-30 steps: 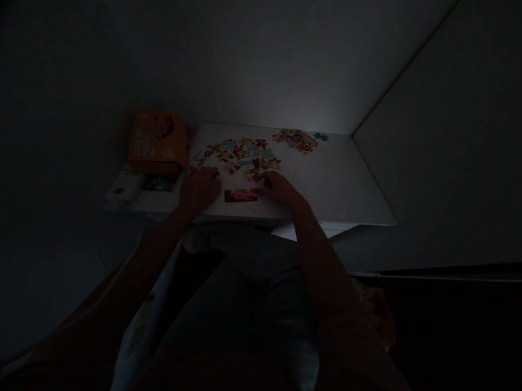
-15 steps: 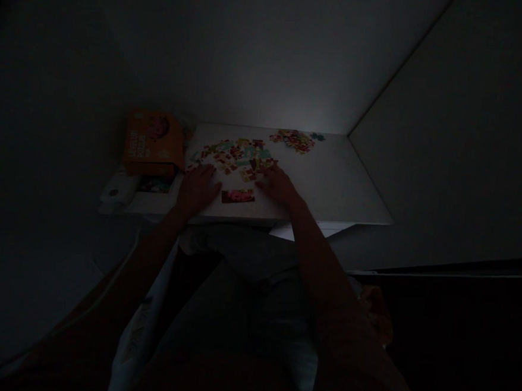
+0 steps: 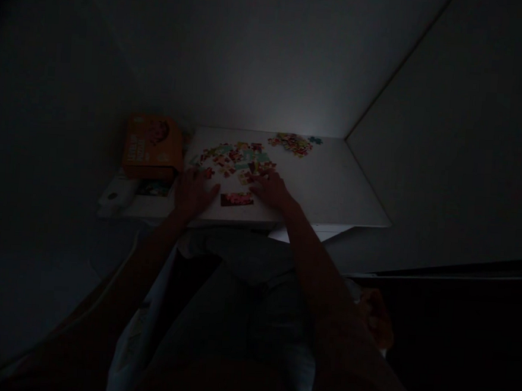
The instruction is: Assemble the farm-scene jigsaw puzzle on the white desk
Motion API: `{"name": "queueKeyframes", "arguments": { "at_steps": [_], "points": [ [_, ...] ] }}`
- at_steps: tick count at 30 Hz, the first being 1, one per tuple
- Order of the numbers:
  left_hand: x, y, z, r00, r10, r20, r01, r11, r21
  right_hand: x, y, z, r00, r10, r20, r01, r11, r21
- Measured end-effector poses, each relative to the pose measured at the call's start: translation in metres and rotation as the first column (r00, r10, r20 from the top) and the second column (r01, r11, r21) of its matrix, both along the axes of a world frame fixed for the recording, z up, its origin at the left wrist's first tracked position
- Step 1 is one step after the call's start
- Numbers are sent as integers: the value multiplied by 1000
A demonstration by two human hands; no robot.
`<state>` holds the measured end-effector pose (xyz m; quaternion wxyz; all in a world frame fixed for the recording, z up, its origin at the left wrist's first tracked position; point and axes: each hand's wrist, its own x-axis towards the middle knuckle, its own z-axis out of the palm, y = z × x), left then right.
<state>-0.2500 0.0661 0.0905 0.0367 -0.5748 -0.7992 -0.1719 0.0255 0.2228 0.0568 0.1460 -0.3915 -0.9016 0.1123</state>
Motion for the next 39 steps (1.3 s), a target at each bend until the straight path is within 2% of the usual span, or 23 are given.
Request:
{"name": "queueKeyframes", "arguments": {
  "at_steps": [8,12,17,20,25,29,32,35,39],
  "points": [
    [-3,3,0,997,-81,0,81,997,-7,-3,-5,9,1000,15,7,-15,999,-38],
    [-4,3,1,989,-148,19,149,988,-33,-4,-8,9,1000,9,-26,-11,998,-59],
    [-3,1,1,984,-175,25,176,984,-29,-6,-5,8,993,49,-108,-59,994,-93],
    [-3,1,0,984,-175,33,177,984,-39,-9,15,9,979,38,-201,-60,992,-108],
    [-5,5,-6,986,-166,33,167,984,-57,-21,77,12,967,-107,-230,74,986,-147],
    [-7,8,-11,990,-140,27,142,986,-84,-47,122,16,975,-131,-181,117,989,-85],
    [-7,8,-11,992,-126,29,129,987,-95,-83,142,20,986,-41,-159,34,998,-52],
    [-7,8,-11,992,-123,33,125,986,-107,-126,155,23,995,61,-79,-67,995,-74],
    [-6,7,-11,993,-111,45,115,987,-115,-164,166,25,994,104,43,-98,988,-123]
  ]
}}
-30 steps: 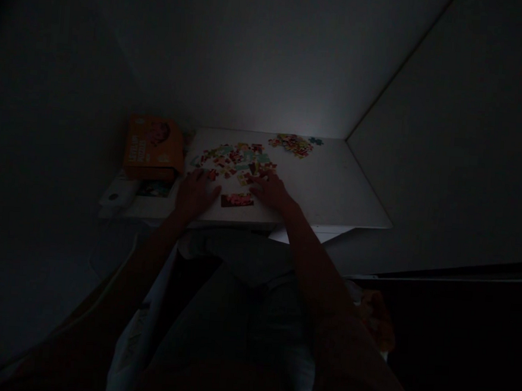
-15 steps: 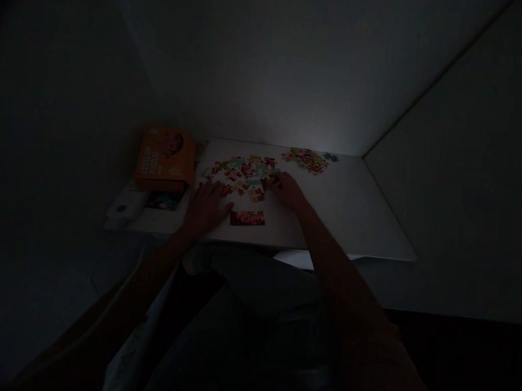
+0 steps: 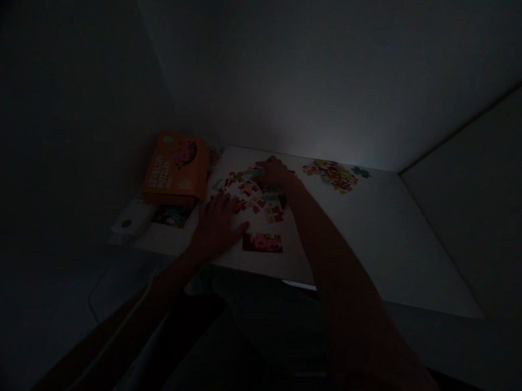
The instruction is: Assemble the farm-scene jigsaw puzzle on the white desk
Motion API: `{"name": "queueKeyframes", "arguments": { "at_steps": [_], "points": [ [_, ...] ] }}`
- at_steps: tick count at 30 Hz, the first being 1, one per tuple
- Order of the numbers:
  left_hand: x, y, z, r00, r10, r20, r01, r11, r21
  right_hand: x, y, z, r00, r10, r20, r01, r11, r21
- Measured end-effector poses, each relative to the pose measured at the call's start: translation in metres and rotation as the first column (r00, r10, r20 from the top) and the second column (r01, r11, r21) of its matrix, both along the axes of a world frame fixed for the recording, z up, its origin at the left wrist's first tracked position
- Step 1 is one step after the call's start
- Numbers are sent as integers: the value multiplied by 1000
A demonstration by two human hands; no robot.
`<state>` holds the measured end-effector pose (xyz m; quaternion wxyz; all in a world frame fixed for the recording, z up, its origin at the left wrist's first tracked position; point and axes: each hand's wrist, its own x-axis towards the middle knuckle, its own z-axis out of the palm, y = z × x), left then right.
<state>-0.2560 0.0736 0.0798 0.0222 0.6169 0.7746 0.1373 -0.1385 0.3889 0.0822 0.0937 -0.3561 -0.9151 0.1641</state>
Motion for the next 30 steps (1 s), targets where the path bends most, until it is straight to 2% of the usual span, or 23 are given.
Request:
{"name": "queueKeyframes", "arguments": {
  "at_steps": [7,11,16,19,22,26,30],
  "points": [
    [0,0,0,1000,-5,9,5,1000,21,-14,2,-1,998,-52,21,52,998,-18],
    [0,1,2,1000,-3,-6,3,1000,0,-3,4,-6,976,-173,-135,183,981,65],
    [1,1,5,1000,-3,3,3,1000,1,59,11,-11,936,-250,-247,266,963,33],
    [1,1,7,1000,-3,5,3,1000,2,102,5,-18,913,-280,-297,310,949,60],
    [1,2,8,1000,0,-1,0,1000,-7,124,-5,-26,887,-268,-377,314,947,67],
    [1,3,8,1000,6,-10,-6,1000,-10,121,-8,-30,865,-367,-342,390,921,-1],
    [1,3,6,1000,6,-25,-6,1000,3,106,-5,-28,849,-442,-290,464,886,8]
  ]
}}
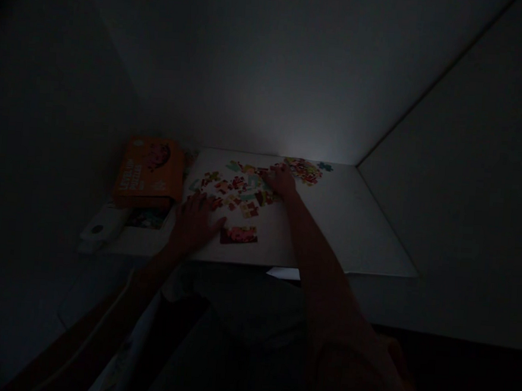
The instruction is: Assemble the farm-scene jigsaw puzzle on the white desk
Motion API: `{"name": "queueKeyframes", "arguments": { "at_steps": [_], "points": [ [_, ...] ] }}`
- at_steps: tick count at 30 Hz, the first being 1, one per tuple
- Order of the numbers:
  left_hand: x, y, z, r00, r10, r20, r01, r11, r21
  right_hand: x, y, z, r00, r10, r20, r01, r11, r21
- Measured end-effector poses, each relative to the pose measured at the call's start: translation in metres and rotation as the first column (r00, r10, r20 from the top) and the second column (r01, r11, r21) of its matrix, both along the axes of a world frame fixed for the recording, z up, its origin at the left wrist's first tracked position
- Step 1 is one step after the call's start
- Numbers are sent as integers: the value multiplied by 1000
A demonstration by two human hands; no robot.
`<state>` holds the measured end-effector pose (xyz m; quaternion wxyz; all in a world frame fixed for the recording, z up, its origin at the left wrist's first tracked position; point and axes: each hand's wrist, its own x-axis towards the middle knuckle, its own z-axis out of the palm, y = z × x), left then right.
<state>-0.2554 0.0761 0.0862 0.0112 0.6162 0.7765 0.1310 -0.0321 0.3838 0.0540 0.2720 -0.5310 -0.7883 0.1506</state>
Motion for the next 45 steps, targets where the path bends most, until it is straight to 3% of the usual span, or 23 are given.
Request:
{"name": "queueKeyframes", "arguments": {
  "at_steps": [5,9,15,22,36,40,45],
  "points": [
    [-1,0,-1,1000,-10,-6,10,1000,17,-1,-7,1,999,-19,-26,19,1000,11],
    [-1,1,1,1000,-4,3,4,1000,-4,4,-9,-2,979,-5,-205,0,1000,-28],
    [1,1,3,1000,2,16,-2,1000,-6,9,12,-20,838,81,-540,-82,996,22],
    [-1,-1,0,999,-40,26,40,999,9,20,28,-28,729,72,-680,-39,997,64],
    [-17,0,-11,977,-184,108,181,983,35,24,36,-33,788,121,-603,-53,990,130],
    [-20,3,-24,967,-169,189,134,974,185,19,25,-31,840,110,-532,-71,993,94],
    [-34,16,-42,902,-172,395,-25,895,446,15,15,-28,908,84,-411,-57,995,77]
  ]
}}
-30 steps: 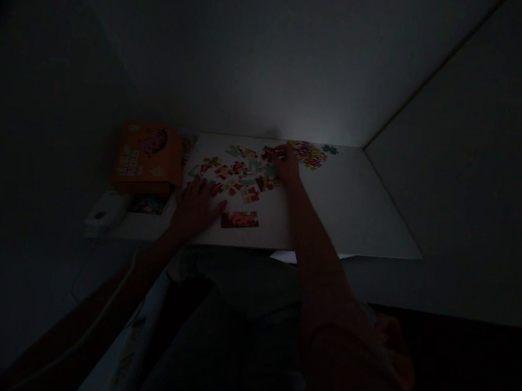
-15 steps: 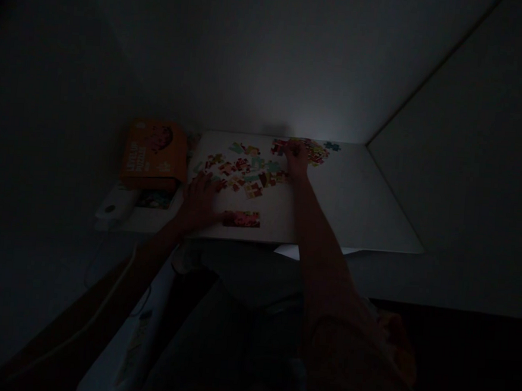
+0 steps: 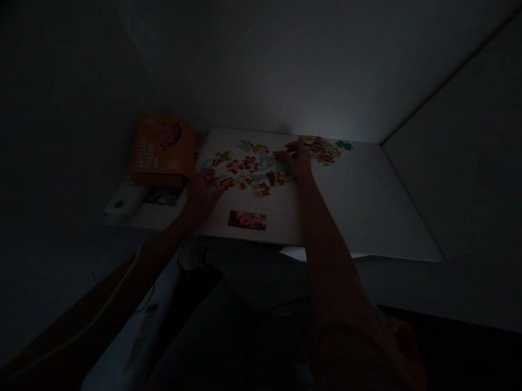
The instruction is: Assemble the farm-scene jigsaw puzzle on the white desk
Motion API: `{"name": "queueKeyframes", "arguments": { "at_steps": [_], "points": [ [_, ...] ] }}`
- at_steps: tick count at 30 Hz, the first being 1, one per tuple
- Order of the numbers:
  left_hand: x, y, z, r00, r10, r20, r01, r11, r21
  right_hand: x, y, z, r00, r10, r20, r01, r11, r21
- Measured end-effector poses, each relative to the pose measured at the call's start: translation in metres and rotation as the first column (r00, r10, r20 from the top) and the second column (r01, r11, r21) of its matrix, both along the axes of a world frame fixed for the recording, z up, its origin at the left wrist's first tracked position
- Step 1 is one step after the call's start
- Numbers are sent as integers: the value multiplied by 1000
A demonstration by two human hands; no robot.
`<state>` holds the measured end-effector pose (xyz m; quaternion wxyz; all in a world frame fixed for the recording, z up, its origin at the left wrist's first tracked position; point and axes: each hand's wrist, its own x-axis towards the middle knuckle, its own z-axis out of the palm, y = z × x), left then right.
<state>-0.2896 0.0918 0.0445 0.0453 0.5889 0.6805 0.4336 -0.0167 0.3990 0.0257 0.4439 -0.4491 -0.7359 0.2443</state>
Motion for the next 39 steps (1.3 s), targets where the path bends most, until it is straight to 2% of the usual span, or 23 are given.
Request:
{"name": "queueKeyframes", "arguments": {
  "at_steps": [5,9,15,18,21,30,35,39],
  "points": [
    [-7,6,-2,969,96,229,-113,992,62,-1,-7,6,1000,-4,12,4,1000,22],
    [-6,2,3,922,61,382,-104,990,92,-2,-14,13,999,11,33,-10,1000,-21],
    [-4,-1,17,828,101,551,-182,979,95,-2,-17,16,1000,24,3,-24,999,-45],
    [-3,-3,28,814,169,555,-203,979,-1,-3,-15,13,998,41,-40,-43,998,-41],
    [-2,-7,35,836,202,511,-197,978,-63,-4,-15,12,999,31,-41,-32,999,-30],
    [-1,-9,36,859,155,488,-131,988,-82,-3,-8,12,998,47,-50,-49,998,-40],
    [2,-10,45,911,131,392,-85,988,-131,-3,-4,10,995,56,-80,-60,997,-46],
    [5,-10,49,918,137,373,-81,984,-160,0,3,6,991,52,-122,-57,997,-42]
  ]
}}
